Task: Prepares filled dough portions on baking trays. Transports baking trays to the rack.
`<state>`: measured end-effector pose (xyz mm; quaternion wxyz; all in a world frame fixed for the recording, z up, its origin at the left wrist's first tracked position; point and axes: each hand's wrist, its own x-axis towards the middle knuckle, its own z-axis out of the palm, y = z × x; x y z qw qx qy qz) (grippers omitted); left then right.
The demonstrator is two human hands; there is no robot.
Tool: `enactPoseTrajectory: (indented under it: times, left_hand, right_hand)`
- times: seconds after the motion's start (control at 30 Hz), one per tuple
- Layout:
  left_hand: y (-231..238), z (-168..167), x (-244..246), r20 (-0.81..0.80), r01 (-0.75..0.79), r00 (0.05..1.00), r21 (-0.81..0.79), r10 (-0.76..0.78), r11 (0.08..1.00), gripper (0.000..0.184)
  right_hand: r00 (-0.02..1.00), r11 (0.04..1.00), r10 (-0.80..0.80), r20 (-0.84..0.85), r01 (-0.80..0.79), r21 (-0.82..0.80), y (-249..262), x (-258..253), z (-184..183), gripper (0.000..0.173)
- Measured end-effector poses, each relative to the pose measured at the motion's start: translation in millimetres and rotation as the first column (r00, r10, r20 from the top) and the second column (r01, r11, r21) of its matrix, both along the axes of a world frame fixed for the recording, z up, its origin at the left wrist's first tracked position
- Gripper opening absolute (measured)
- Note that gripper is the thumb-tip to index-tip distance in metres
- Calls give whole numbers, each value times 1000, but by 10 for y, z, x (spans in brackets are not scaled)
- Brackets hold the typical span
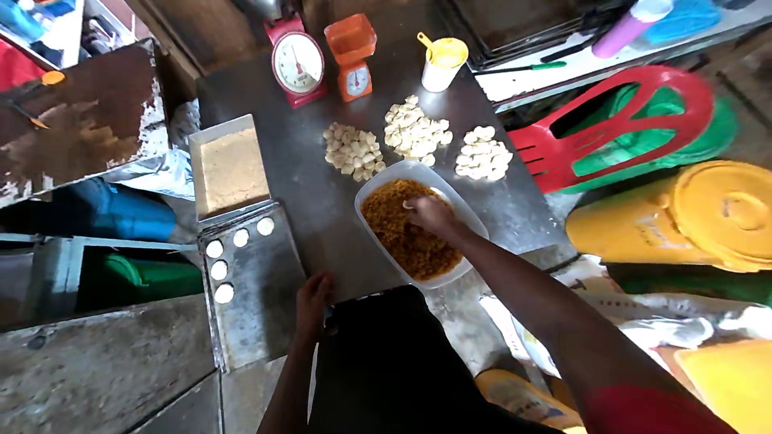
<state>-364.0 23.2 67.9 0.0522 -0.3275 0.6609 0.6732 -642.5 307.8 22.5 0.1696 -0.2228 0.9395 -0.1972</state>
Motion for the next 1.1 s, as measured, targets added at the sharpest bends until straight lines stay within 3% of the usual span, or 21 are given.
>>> enactPoseTrajectory:
  times: [0.07, 0.17, 0.3, 0.37, 0.43, 0.53, 0.63, 0.73, 0.8, 0.87, 0.97, 1.1]
  left_hand:
    - [-40, 42, -30, -29, -11, 1000, -17, 10, 1000, 34]
    - [-87, 65, -135, -64, 14, 998, -68, -19, 998, 34]
    - [-46, 138, -502, -176, 132, 973, -104, -148, 986, 31]
    - [15, 228, -720, -224, 177, 954, -114, -199, 978, 29]
    - [111, 361, -949, -253, 208, 938, -133, -236, 969, 30]
    - [332, 519, -1343, -285, 255, 910, -190, -302, 948, 31]
    - [665, 596, -1731, -277, 369, 865, -211, -418, 905, 51]
    - [967, 466, -1976, -199, 477, 865, 46, -460, 878, 61]
    - [1115, 246, -2073, -183, 421, 905, 257, -384, 870, 67]
    - [1181, 153, -2084, -157, 364, 931, 346, -329, 865, 61]
    - [1200, 173, -2013, -122, 393, 918, 158, -376, 906, 40]
    - [1164, 274, -2008, -129, 492, 862, -18, -490, 870, 32]
  right_hand:
    - [997, 998, 57, 56, -59, 28, 46, 36, 133, 27]
    - [979, 960, 179, 100, -196, 199, -5, 322, 244, 37]
    - [982, 950, 187, -13, -177, 255, -86, 370, 131, 29]
    - [999, 987, 48, 1, -47, 154, -82, 221, 111, 26]
    - [992, 995, -86, 92, 91, -45, -9, 90, 196, 26]
    - [945, 903, -128, 300, 236, -359, 124, 68, 506, 24]
    - [868, 791, -74, 491, 350, -501, 132, 196, 833, 17]
    - [766, 678, -16, 643, 481, -556, 125, 290, 898, 24]
    - [733, 617, 13, 680, 529, -583, 154, 287, 835, 26]
    - [727, 578, 13, 686, 555, -599, 209, 261, 748, 26]
    - [776, 610, -84, 625, 536, -584, 261, 296, 698, 24]
    - [873, 731, -276, 401, 462, -502, 218, 309, 592, 18]
